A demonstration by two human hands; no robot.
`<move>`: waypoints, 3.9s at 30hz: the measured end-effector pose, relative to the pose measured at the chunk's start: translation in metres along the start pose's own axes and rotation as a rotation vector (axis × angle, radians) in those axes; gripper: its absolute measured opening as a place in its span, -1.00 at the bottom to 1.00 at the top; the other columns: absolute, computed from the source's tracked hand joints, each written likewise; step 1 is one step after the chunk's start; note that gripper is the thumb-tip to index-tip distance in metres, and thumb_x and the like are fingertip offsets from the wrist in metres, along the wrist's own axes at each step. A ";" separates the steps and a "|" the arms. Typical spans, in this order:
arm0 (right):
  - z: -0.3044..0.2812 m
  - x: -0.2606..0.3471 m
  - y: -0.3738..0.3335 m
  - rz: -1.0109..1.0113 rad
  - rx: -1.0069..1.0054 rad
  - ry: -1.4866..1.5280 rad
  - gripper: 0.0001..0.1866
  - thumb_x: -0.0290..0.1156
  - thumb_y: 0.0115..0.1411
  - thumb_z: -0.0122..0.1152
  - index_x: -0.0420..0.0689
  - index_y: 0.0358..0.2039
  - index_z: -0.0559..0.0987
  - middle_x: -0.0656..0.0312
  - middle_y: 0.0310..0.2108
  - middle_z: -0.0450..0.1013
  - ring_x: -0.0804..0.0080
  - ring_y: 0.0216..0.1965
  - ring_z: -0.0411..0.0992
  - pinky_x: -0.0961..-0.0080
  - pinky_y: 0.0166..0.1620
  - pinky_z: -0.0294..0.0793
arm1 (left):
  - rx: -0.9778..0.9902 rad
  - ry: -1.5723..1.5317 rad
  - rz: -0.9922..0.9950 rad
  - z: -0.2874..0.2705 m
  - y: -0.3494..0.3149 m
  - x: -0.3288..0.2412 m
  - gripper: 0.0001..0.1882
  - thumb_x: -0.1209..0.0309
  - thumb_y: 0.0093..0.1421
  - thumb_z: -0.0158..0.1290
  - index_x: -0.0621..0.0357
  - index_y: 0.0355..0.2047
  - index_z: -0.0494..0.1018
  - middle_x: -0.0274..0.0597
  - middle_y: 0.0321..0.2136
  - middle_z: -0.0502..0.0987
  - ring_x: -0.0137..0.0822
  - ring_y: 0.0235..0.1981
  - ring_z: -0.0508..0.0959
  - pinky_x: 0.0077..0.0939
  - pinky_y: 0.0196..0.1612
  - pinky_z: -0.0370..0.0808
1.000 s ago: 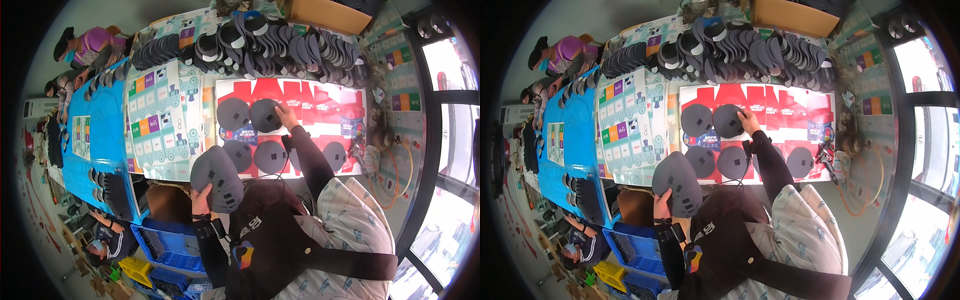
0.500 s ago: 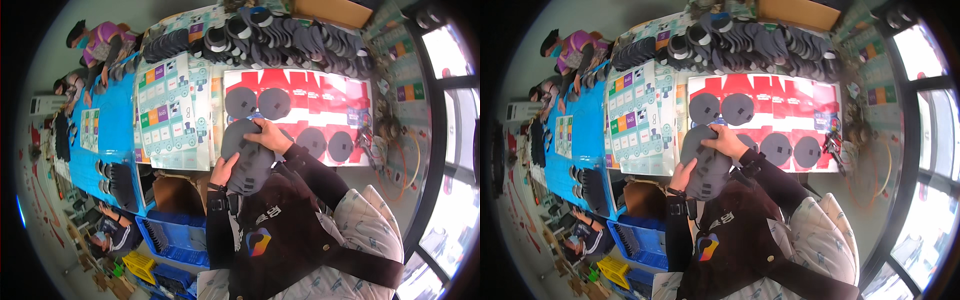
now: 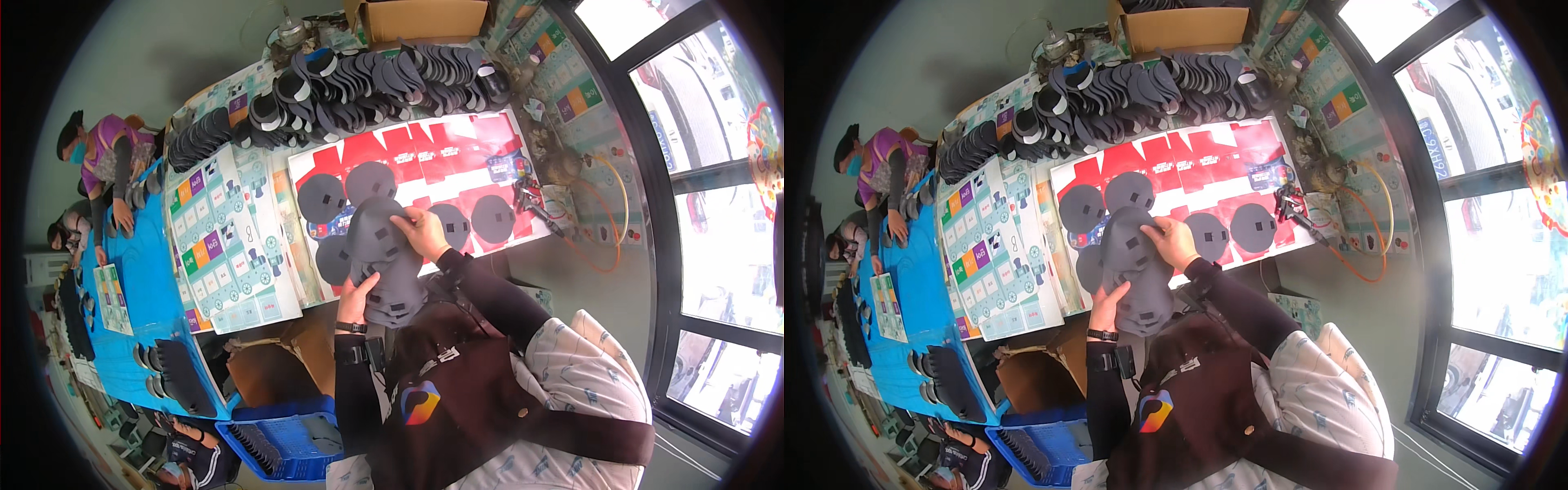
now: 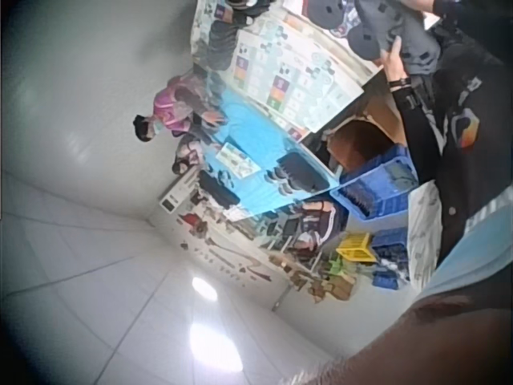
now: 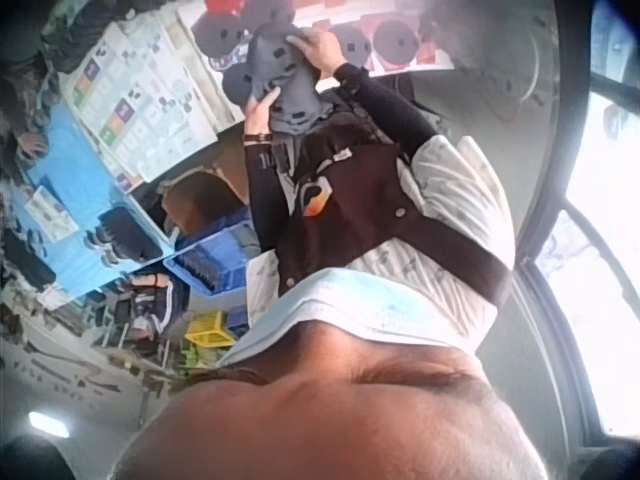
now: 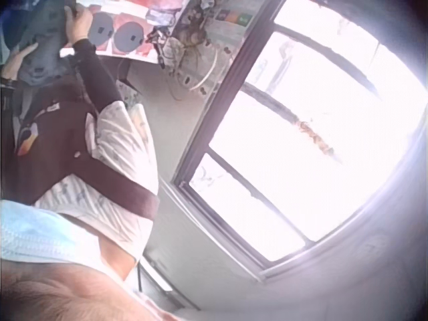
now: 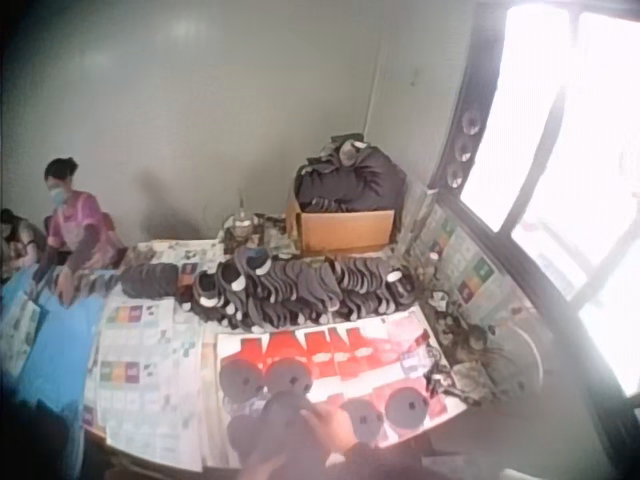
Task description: Applying adhesive or finish to circular shoe components and organizing them on a workbench.
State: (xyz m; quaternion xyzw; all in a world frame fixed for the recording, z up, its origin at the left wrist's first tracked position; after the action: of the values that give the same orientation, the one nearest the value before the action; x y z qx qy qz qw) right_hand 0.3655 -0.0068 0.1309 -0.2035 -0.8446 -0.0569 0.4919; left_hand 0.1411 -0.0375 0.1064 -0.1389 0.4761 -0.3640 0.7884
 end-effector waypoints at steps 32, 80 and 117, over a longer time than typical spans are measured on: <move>-0.057 -0.191 0.193 0.101 0.202 -0.479 -0.44 -0.26 0.10 0.40 -0.32 0.00 0.42 -0.11 -0.15 0.57 -0.08 -0.22 0.60 0.11 -0.21 0.63 | -0.476 -0.120 0.220 0.043 -0.064 0.036 -0.57 0.53 0.29 0.09 0.25 0.18 0.40 -0.17 0.09 0.52 -0.24 0.08 0.53 -0.32 0.19 0.42; -0.188 -0.277 0.188 0.139 0.088 -0.005 -0.35 -0.23 0.02 0.51 -0.27 0.05 0.47 -0.03 -0.11 0.57 0.09 -0.10 0.56 0.25 -0.05 0.55 | -0.457 0.065 0.153 0.050 -0.028 0.050 -0.59 0.34 0.39 0.08 0.20 0.20 0.42 -0.25 0.09 0.53 -0.36 0.05 0.53 -0.45 0.12 0.44; 0.128 -0.126 0.184 0.697 0.434 1.288 -0.52 -0.28 0.35 0.02 -0.26 0.20 0.33 -0.11 0.14 0.43 0.07 0.16 0.46 0.33 0.14 0.50 | -1.106 0.720 0.109 -0.064 -0.297 0.125 -0.50 0.20 0.49 -0.16 0.23 0.31 0.26 -0.03 0.24 0.37 -0.19 0.21 0.40 -0.38 0.22 0.33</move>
State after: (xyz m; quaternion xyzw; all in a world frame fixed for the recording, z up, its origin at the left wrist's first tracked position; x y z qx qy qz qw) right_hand 0.3900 0.1627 -0.0609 -0.2837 -0.2699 0.1615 0.9059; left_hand -0.0089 -0.3244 0.1608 -0.3688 0.8329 -0.0491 0.4097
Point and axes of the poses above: each hand's wrist, its own y-axis towards the middle knuckle, its own z-axis out of the palm, x = y × z, the point moved 5 cm from there along y, towards the middle knuckle
